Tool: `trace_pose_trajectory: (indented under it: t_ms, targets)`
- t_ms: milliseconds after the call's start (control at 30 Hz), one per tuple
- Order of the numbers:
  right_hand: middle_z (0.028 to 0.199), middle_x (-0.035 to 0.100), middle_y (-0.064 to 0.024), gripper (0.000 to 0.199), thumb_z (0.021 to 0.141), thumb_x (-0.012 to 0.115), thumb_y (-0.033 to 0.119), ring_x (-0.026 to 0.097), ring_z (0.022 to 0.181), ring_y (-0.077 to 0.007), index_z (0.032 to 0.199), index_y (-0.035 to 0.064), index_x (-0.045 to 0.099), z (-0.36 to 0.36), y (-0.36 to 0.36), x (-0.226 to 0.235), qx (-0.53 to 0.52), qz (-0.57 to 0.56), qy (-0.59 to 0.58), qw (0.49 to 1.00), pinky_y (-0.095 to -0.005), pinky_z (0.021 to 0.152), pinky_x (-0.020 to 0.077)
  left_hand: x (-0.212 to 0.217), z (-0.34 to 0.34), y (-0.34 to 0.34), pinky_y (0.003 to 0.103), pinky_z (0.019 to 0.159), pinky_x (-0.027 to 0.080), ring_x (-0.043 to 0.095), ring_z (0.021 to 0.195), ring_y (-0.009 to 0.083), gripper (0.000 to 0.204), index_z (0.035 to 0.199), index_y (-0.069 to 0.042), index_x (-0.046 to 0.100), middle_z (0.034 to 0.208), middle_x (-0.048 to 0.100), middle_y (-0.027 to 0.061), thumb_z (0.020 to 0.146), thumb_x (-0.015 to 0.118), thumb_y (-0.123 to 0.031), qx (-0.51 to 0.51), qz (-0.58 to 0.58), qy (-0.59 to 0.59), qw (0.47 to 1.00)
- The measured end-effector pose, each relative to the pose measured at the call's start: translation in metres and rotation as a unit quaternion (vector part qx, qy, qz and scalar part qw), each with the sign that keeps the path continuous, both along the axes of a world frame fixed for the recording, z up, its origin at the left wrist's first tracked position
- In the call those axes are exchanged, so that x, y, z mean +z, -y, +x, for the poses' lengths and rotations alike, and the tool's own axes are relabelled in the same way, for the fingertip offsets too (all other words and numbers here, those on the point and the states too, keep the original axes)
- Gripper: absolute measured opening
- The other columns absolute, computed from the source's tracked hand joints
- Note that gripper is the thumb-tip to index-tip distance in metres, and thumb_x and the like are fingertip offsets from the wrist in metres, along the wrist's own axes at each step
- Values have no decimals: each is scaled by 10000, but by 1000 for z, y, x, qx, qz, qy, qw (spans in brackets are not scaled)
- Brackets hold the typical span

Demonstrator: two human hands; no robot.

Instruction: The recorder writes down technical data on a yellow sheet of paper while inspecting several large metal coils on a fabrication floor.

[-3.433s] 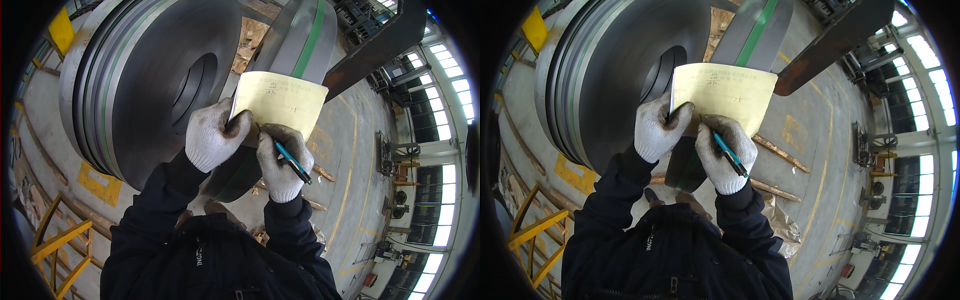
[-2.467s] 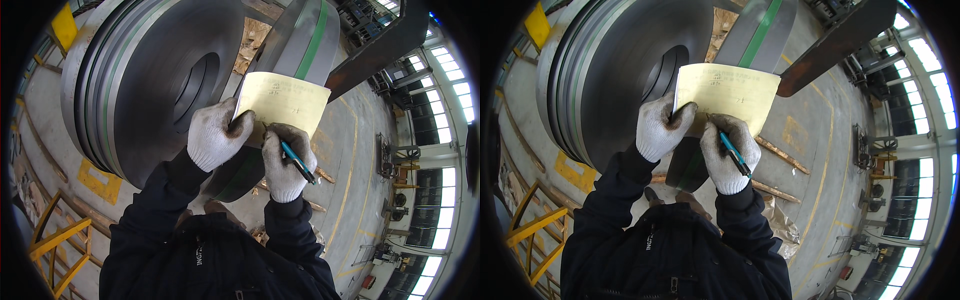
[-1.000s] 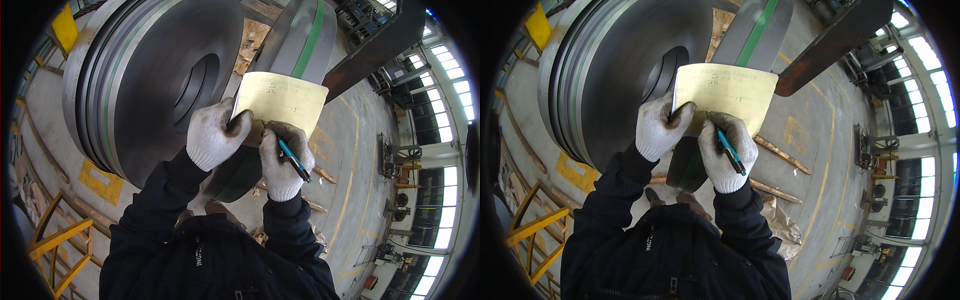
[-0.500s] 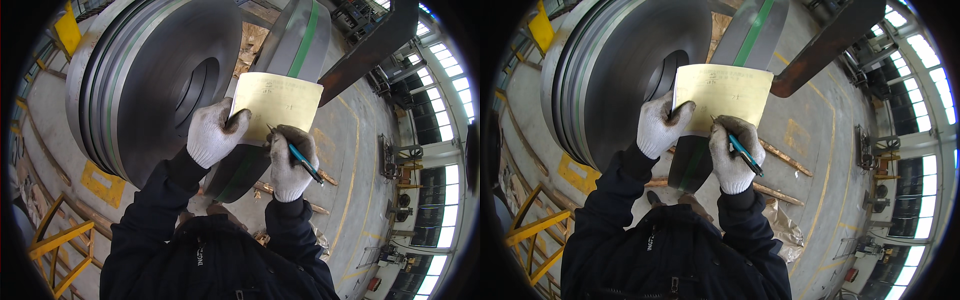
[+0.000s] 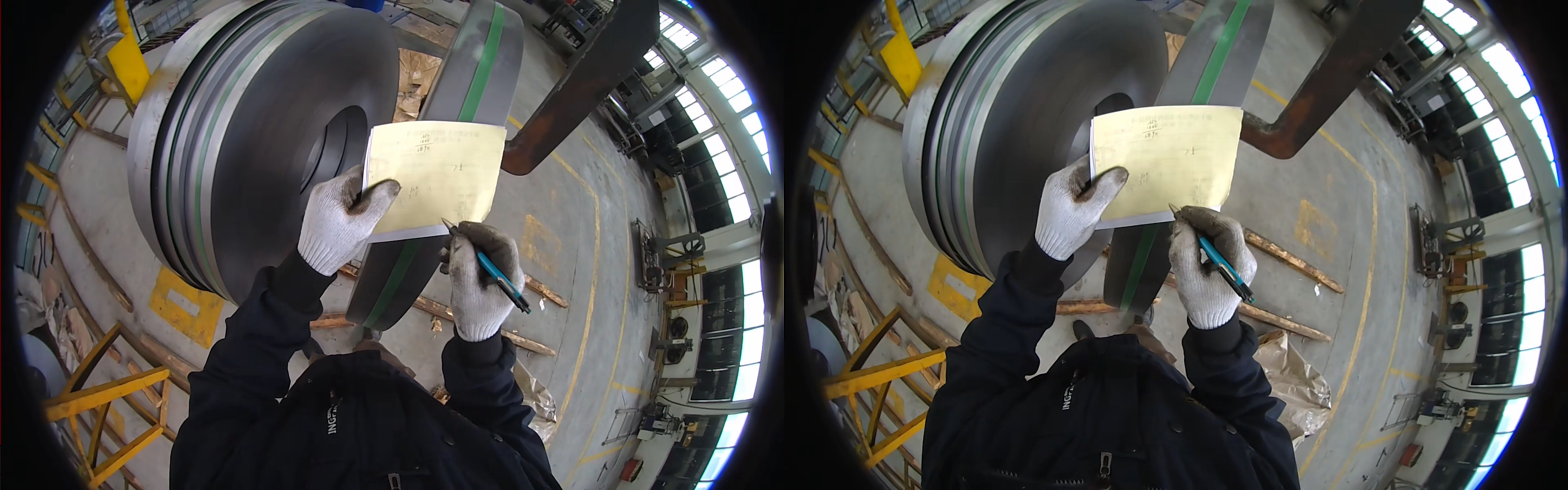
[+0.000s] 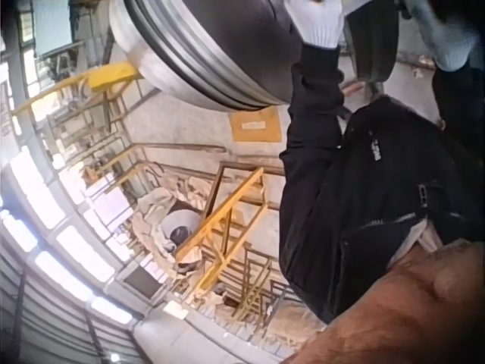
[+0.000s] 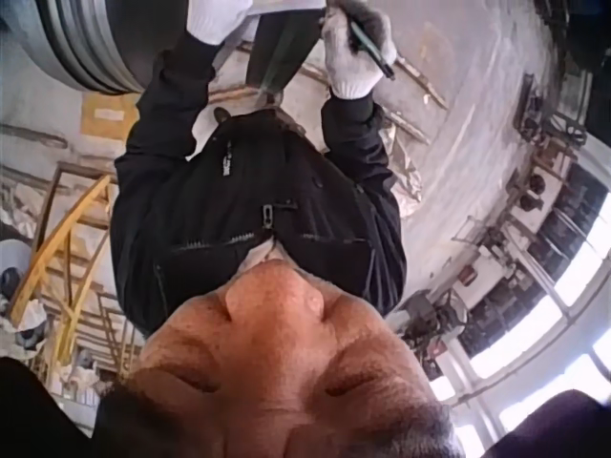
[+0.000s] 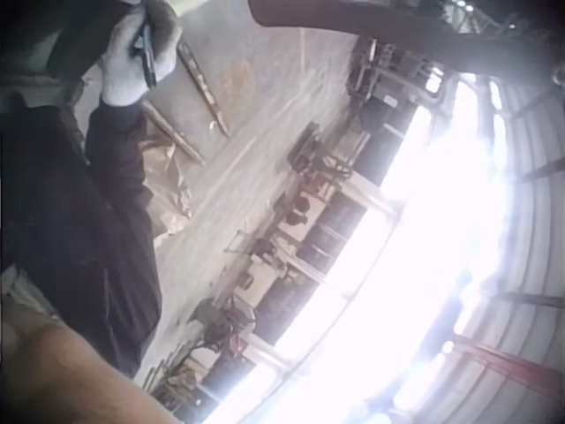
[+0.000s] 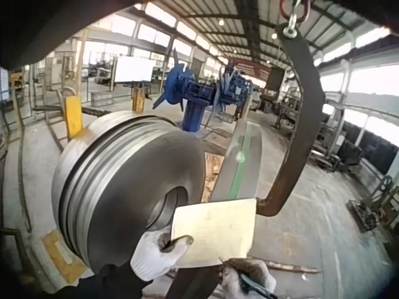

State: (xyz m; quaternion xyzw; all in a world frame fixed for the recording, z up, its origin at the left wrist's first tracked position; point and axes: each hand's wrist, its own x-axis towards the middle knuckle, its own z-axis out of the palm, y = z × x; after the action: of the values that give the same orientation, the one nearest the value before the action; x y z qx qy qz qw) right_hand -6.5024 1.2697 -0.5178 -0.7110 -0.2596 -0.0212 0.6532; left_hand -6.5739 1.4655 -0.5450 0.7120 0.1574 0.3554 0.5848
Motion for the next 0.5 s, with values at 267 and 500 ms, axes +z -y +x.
trace_pose_trajectory:
  t_ms: [267, 500]
  targets:
    - [952, 770, -128, 156, 967, 700, -49, 731, 782, -133, 1121, -64, 722, -25, 23, -20, 46, -3, -20, 999, -267, 702, 598, -14, -54, 0, 289, 812, 556, 659, 900, 78, 313, 1197, 75, 729, 1003, 788, 96, 1022, 742, -184, -33, -153, 36, 987]
    - [905, 738, -138, 235, 1051, 642, 66, 704, 694, -168, 1248, -61, 657, -57, 35, -32, 73, -1, -93, 993, -280, 621, 584, -59, -148, -9, 313, 786, 533, 625, 834, 111, 439, 1206, 74, 723, 930, 757, 129, 1018, 729, -322, 25, -109, -106, 988]
